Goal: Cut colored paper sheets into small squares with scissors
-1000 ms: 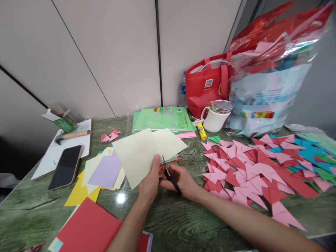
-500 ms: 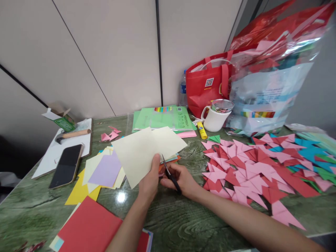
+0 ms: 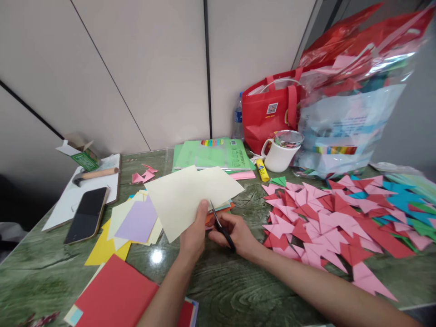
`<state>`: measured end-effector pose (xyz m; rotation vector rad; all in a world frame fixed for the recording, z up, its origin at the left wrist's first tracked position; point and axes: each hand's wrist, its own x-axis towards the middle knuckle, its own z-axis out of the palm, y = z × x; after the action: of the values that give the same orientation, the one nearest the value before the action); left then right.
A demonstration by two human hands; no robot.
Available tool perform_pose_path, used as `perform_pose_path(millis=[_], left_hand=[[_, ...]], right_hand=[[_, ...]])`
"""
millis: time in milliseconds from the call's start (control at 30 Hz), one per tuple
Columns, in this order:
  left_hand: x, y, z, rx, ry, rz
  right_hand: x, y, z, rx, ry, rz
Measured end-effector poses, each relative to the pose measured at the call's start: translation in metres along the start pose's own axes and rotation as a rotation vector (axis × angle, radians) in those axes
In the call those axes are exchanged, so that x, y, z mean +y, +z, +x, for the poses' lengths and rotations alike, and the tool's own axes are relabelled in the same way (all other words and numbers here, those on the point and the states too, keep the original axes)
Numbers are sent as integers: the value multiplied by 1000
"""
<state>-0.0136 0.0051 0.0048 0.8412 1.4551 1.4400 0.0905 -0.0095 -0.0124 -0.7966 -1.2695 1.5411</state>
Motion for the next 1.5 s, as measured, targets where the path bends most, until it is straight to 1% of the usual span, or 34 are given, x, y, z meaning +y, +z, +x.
perform_pose_path(millis=[100, 200, 433, 700, 867, 1067, 1267, 1500], left_hand=[[0, 0, 0, -1, 61, 12], [3, 0, -1, 27, 62, 50], [12, 0, -6, 33, 47, 135], [9, 0, -5, -13, 82, 57], [9, 1, -5, 1, 42, 67], [7, 1, -8, -41, 39, 68], [8, 2, -9, -70, -70, 16], [7, 1, -9, -91, -65, 12]], right_hand=[[0, 1, 0, 12, 0, 5], [1, 1, 0, 14, 21, 9], [4, 0, 0, 27, 42, -6], [4, 2, 0, 57, 70, -8], [2, 1, 1, 48, 73, -6], [0, -5, 1, 26, 3, -30], [2, -4, 0, 19, 16, 11], [-1, -2, -1, 26, 9, 10]])
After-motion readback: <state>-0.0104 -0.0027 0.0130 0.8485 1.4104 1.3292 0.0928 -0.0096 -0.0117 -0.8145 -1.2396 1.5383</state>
